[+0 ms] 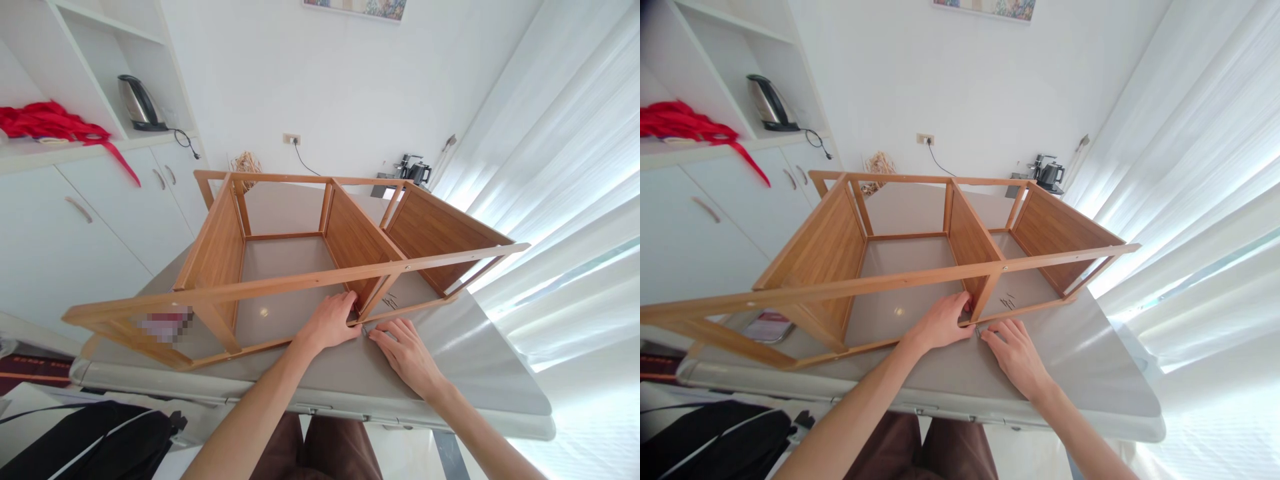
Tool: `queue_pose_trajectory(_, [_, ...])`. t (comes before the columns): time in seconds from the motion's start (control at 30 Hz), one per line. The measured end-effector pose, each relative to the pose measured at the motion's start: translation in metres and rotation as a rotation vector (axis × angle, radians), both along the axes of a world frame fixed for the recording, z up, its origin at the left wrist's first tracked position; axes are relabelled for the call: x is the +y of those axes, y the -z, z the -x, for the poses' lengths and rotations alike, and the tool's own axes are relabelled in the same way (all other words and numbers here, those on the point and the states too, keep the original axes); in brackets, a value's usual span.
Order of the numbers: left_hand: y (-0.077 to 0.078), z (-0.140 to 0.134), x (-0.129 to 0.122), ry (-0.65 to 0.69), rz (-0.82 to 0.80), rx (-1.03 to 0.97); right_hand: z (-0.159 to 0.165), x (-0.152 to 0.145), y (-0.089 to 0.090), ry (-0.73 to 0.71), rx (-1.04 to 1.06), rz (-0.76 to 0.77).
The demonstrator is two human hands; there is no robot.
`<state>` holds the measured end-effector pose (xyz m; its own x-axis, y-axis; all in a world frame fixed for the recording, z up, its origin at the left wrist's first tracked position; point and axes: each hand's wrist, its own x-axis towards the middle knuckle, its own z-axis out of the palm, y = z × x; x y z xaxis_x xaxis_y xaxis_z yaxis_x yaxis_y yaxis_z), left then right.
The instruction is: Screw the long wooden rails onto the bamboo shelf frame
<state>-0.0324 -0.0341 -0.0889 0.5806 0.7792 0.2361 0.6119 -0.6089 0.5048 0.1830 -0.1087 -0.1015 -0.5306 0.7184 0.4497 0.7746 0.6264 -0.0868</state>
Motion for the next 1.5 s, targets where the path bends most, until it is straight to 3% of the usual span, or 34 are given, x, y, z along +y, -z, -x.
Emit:
queue_pose_trajectory(0.37, [-0.002, 0.0, -0.001, 0.001, 0.007, -0.005, -0.002, 0.001, -0.002, -0.017, -0.147, -0.075])
queue_pose_trajectory(0.7, [-0.005, 0.0, -0.002, -0.004, 0.026, 0.01, -0.004, 0.009, -0.02, -0.108, -0.29, -0.108])
queue_pose_trajectory(1.5, [-0.006, -0.001, -0.002, -0.015, 0.038, 0.032, -0.003, 0.008, -0.018, -0.095, -0.254, -0.093])
